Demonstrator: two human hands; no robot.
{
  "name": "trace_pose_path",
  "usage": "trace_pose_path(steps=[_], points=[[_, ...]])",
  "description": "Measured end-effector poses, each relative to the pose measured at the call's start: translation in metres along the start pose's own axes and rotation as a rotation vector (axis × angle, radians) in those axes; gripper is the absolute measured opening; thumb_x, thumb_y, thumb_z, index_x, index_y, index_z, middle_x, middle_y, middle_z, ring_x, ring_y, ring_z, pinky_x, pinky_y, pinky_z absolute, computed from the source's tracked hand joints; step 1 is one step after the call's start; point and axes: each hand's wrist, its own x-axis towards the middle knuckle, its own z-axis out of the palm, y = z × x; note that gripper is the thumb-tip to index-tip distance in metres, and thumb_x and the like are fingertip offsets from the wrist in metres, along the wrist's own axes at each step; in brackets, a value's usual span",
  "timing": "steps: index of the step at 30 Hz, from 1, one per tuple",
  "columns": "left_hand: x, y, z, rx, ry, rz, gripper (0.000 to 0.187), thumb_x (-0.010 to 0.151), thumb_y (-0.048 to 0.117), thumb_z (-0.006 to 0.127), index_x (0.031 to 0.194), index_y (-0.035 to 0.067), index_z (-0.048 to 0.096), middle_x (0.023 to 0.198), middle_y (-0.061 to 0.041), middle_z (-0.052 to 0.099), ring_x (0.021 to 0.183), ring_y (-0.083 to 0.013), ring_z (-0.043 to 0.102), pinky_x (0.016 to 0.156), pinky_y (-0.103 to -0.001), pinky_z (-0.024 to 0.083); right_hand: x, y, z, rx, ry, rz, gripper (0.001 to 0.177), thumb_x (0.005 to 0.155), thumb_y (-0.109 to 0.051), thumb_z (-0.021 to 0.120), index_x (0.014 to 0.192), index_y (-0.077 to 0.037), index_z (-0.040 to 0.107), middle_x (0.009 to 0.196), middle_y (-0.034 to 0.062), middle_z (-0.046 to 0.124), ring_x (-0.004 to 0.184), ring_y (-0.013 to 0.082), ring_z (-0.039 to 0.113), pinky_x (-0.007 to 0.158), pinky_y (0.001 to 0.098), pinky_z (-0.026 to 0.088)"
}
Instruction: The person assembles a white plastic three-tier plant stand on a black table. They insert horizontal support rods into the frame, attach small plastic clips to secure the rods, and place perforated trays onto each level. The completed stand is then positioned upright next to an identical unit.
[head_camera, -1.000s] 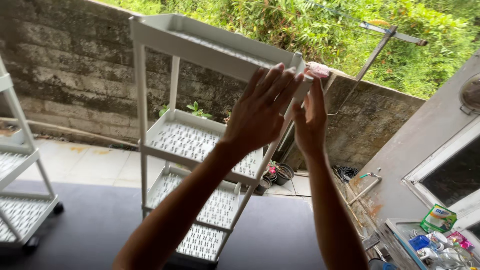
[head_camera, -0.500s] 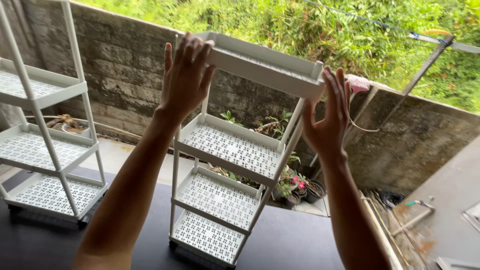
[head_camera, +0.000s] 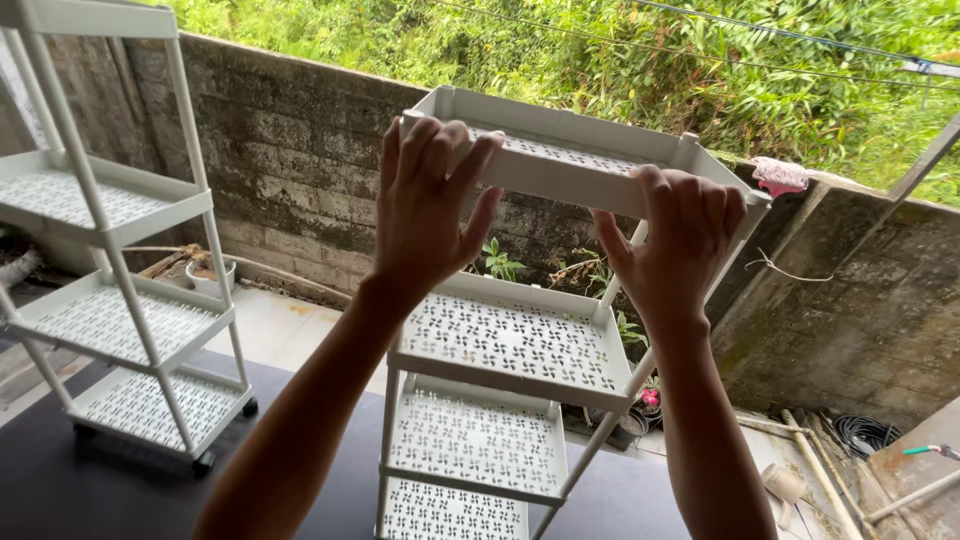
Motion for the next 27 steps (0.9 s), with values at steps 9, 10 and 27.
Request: trace_pose_path(steps=[9,10,27], points=[[-0.002,0.001,0.002,-0.088,0.006,0.001,0.053,0.089,0.021,0.065,0.140,0.013,0.051,0.129,-0.017,0.054,0.129,-0.0364,0.050,0.118,-0.067,0.031,-0.006,-0.001,0.003,0.013,0.012,0.068,0.041,0.103,-0.045,0.079,0.117,-0.011,0.062,0.109,0.0075,0.062,0.104,0.0257,0.057,0.106,0.0467,0.040],[-0.002,0.000,0.003,-0.105,-0.024,-0.005,0.056,0.091,0.018,0.065,0.145,0.015,0.049,0.133,-0.016,0.053,0.133,-0.0352,0.048,0.121,-0.067,0.030,-0.004,0.000,0.002,0.037,-0.003,0.070,0.040,0.103,-0.044,0.077,0.118,-0.010,0.062,0.111,0.0079,0.062,0.107,0.0262,0.057,0.108,0.0469,0.039],[-0.177,0.035,0.006,-0.945,-0.124,-0.466,0.077,0.106,-0.008,0.043,0.167,0.017,0.005,0.177,-0.018,0.016,0.137,-0.0226,0.062,0.086,-0.027,0.061,-0.042,-0.094,-0.045,0.236,-0.398,0.223,0.072,0.104,-0.042,0.058,0.166,-0.026,0.025,0.177,0.0056,0.013,0.166,0.0271,0.010,0.135,0.0602,-0.001]])
